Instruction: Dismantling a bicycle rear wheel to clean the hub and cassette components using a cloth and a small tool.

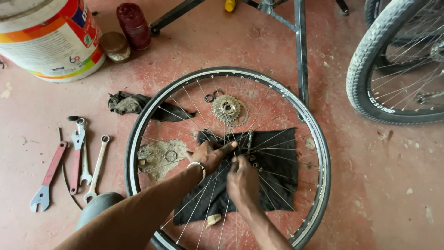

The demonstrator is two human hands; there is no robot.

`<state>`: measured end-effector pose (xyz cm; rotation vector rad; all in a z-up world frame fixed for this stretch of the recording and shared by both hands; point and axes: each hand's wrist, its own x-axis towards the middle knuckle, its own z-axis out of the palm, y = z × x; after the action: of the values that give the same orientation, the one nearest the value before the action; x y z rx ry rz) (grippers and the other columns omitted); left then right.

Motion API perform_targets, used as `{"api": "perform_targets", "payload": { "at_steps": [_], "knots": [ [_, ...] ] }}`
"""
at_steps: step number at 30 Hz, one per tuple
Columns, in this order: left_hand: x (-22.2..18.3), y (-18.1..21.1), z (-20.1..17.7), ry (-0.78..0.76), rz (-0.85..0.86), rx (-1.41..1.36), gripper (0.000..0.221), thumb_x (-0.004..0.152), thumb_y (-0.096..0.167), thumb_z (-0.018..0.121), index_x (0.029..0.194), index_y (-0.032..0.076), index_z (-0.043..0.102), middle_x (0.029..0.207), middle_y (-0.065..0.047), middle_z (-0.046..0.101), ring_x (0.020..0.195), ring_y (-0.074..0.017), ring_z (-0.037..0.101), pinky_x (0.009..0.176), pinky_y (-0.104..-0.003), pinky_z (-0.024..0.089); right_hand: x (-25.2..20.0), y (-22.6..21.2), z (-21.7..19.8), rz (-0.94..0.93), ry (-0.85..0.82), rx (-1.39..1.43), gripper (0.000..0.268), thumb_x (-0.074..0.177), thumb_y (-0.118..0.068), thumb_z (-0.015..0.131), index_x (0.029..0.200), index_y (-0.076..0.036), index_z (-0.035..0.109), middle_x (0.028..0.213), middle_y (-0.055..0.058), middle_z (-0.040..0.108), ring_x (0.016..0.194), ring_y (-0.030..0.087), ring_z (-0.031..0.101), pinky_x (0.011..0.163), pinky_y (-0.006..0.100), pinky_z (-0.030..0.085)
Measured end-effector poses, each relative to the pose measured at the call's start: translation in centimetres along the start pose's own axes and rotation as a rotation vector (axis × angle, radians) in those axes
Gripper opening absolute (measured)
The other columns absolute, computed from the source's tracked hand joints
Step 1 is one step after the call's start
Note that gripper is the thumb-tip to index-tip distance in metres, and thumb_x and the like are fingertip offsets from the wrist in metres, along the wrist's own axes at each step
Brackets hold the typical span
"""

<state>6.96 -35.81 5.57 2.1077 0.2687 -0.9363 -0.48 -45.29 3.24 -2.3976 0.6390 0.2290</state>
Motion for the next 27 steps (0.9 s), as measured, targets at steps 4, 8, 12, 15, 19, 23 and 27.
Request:
{"api": "perform_targets", "payload": {
  "at_steps": [4,8,12,15,19,23,27],
  "knots": [
    [2.0,-1.1,1.0,0.053,0.076,0.175,0.072,0.069,0.08,0.034,0.081,0.017,0.067,0.074,-0.002,0.061,0.086,-0.0159,0.059,0.099,-0.049,0.023,0.0,0.6,1.2,-0.178,0.137,0.046,0.015,0.091,-0.009,0.044,0.091,-0.005,0.058,0.054,0.007,0.059,0.033,0.012,0.048,0.026,0.027,0.034],
    [1.3,-1.2,1.0,0.063,0.079,0.159,0.084,0.062,0.082,0.031,0.106,0.019,0.066,0.097,0.0,0.064,0.107,-0.015,0.052,0.101,-0.043,0.021,-0.3,1.1,1.3,-0.254,0.138,0.144,0.012,0.092,-0.008,0.043,0.093,-0.005,0.054,0.041,-0.001,0.048,0.026,0.007,0.037,0.021,0.027,0.023],
    [1.6,-1.6,1.3,0.088,0.092,0.122,0.086,0.06,0.082,0.035,0.105,0.016,0.066,0.09,-0.001,0.066,0.109,-0.0159,0.051,0.104,-0.045,0.019,-0.4,1.1,1.2,-0.257,0.141,0.206,0.014,0.096,-0.012,0.039,0.092,-0.009,0.051,0.043,0.004,0.049,0.029,0.014,0.042,0.031,0.036,0.027],
    [1.7,-2.3,1.8,0.147,0.127,0.093,0.084,0.058,0.083,0.038,0.101,0.015,0.063,0.098,-0.001,0.064,0.113,-0.0168,0.049,0.103,-0.045,0.021,-0.2,2.0,1.8,-0.253,0.176,0.218,0.018,0.097,-0.017,0.038,0.091,-0.01,0.053,0.05,0.002,0.047,0.036,0.012,0.038,0.038,0.035,0.027],
    [0.6,-2.9,1.9,0.475,0.339,0.187,0.098,0.054,0.089,0.038,0.102,0.005,0.057,0.113,-0.017,0.05,0.11,-0.0368,0.043,0.098,-0.062,0.02,-0.5,2.3,1.1,-0.29,0.176,0.359,0.023,0.097,-0.022,0.037,0.088,-0.008,0.054,0.056,0.002,0.046,0.045,0.012,0.038,0.045,0.034,0.029],
    [-0.8,-2.8,2.5,0.535,0.566,0.173,0.082,0.062,0.082,0.047,0.1,0.01,0.057,0.098,-0.009,0.055,0.103,-0.0269,0.046,0.097,-0.05,0.02,-1.7,3.0,0.2,-0.286,0.179,0.354,0.028,0.096,-0.021,0.038,0.112,-0.015,0.06,0.051,-0.005,0.036,0.04,0.006,0.03,0.037,0.026,0.02],
    [-2.8,-2.7,3.6,0.447,0.658,0.265,0.058,0.078,0.065,0.054,0.097,0.011,0.062,0.087,-0.006,0.054,0.088,-0.0219,0.046,0.093,-0.05,0.025,-3.4,4.7,-0.4,-0.26,0.142,0.39,0.031,0.098,-0.025,0.032,0.107,-0.015,0.06,0.051,-0.006,0.035,0.04,0.005,0.03,0.036,0.024,0.02]
  ]
}}
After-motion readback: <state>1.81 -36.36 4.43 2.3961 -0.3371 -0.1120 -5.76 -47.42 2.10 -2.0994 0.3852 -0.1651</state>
